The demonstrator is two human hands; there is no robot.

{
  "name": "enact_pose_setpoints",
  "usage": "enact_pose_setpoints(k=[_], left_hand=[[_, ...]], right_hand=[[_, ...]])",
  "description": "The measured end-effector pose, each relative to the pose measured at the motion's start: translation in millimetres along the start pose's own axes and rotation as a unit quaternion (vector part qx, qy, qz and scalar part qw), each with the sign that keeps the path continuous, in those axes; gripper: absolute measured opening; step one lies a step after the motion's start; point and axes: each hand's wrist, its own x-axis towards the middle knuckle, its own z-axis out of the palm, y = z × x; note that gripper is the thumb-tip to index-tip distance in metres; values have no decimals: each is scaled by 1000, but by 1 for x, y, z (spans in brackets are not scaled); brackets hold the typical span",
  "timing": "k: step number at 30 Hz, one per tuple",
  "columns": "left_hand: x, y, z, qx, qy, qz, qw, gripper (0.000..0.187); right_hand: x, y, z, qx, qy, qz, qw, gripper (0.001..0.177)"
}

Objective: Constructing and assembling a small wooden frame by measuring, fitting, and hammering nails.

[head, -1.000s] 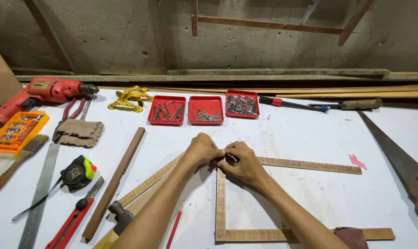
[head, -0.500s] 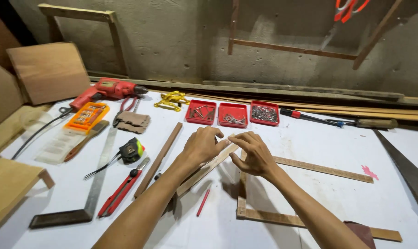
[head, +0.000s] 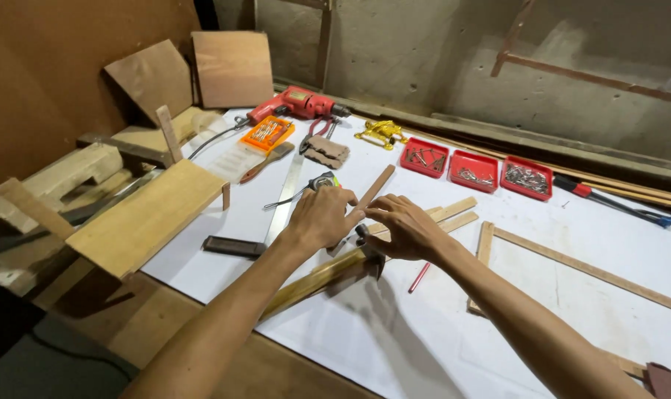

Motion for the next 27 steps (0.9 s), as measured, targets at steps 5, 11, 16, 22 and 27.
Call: enact_pose_setpoints(k=[5, 11, 16, 22, 27], left_hand=[[-28, -23, 9, -11, -21, -15, 1000, 35], [-47, -51, 35, 2, -110, -52, 993, 39], [-57, -47, 21, 11, -205, -60, 977, 45], [-55, -51, 31, 25, -208, -65, 976, 48], [-55, -31, 13, 44, -192, -33, 980, 38]], right_hand=[[4, -11, 26, -2, -63, -44, 997, 50], [-3, -21, 50, -22, -108, -60, 992, 58], [-4, -17, 63, -56, -110, -88, 988, 49], [-6, -15, 72, -162, -138, -109, 971, 31], [-13, -19, 62, -123, -75, -87, 986, 30]])
